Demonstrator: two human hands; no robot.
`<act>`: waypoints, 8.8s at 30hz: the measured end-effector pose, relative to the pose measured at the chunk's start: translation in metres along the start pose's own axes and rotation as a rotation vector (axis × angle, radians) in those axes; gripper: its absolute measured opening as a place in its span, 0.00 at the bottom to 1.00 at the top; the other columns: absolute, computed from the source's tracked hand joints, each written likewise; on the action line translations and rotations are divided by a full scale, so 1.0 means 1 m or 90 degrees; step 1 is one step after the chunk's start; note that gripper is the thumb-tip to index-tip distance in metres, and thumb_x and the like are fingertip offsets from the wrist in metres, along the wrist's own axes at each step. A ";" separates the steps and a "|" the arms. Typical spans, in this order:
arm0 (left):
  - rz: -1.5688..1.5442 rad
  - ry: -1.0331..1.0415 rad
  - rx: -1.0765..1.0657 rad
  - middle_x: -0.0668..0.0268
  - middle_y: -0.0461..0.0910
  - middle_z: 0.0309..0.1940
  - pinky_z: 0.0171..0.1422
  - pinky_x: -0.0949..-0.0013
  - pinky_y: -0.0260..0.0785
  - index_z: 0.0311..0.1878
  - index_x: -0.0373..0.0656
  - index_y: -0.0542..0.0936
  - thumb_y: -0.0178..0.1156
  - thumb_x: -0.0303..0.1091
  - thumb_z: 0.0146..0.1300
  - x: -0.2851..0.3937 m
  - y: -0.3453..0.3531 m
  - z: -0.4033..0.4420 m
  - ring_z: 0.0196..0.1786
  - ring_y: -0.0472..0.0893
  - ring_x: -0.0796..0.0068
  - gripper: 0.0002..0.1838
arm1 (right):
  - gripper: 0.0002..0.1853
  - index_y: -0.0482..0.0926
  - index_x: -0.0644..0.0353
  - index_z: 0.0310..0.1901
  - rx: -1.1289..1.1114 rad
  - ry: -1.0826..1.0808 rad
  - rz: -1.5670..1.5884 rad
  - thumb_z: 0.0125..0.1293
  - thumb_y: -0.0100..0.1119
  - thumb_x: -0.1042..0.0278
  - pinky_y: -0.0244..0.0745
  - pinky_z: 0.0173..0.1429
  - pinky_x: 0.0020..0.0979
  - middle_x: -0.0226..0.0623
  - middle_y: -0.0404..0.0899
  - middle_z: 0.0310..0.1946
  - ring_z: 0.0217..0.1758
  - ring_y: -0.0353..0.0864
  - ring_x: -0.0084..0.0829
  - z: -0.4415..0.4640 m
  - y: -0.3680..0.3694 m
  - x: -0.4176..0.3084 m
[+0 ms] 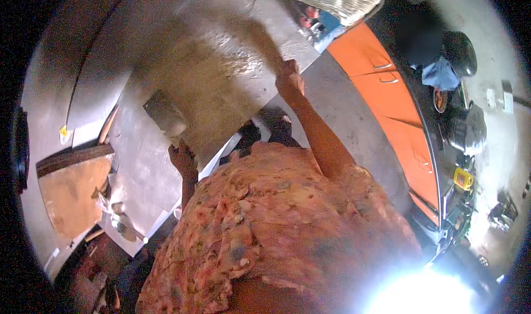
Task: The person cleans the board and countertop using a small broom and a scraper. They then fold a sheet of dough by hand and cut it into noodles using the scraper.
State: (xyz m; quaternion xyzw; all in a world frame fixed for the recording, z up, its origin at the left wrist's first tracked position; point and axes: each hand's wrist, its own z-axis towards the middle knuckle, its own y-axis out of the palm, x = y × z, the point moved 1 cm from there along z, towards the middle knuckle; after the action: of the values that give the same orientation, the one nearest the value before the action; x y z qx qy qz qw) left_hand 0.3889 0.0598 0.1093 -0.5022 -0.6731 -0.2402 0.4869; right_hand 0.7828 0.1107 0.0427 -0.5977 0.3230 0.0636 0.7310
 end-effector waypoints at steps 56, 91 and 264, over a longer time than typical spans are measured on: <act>0.768 0.206 0.327 0.53 0.70 0.48 0.31 0.61 0.78 0.53 0.44 0.73 0.59 0.30 0.59 -0.136 0.068 -0.076 0.32 0.83 0.58 0.18 | 0.32 0.68 0.61 0.60 0.084 -0.147 -0.244 0.63 0.59 0.46 0.69 0.63 0.49 0.45 0.66 0.55 0.63 0.67 0.49 0.089 0.040 0.073; 0.730 0.355 -0.097 0.62 0.76 0.40 0.45 0.60 0.76 0.70 0.58 0.68 0.63 0.33 0.57 -0.096 -0.163 -0.159 0.45 0.79 0.60 0.34 | 0.16 0.74 0.66 0.50 -0.715 0.395 0.736 0.65 0.63 0.67 0.86 0.45 0.37 0.41 0.80 0.44 0.42 0.84 0.37 -0.237 0.078 -0.184; 0.777 0.521 -0.209 0.62 0.68 0.67 0.67 0.51 0.61 0.69 0.44 0.66 0.60 0.37 0.62 -0.115 -0.258 0.005 0.61 0.70 0.56 0.32 | 0.37 0.65 0.59 0.69 -0.312 -0.857 -0.033 0.58 0.67 0.63 0.54 0.76 0.44 0.42 0.61 0.71 0.76 0.57 0.43 -0.260 0.142 -0.260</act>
State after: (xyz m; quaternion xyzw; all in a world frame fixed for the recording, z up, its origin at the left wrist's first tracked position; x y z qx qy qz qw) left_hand 0.1550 -0.0850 0.0473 -0.7226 0.0039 -0.1924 0.6639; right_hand 0.4084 -0.0113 0.0474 -0.5833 -0.2356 0.4719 0.6177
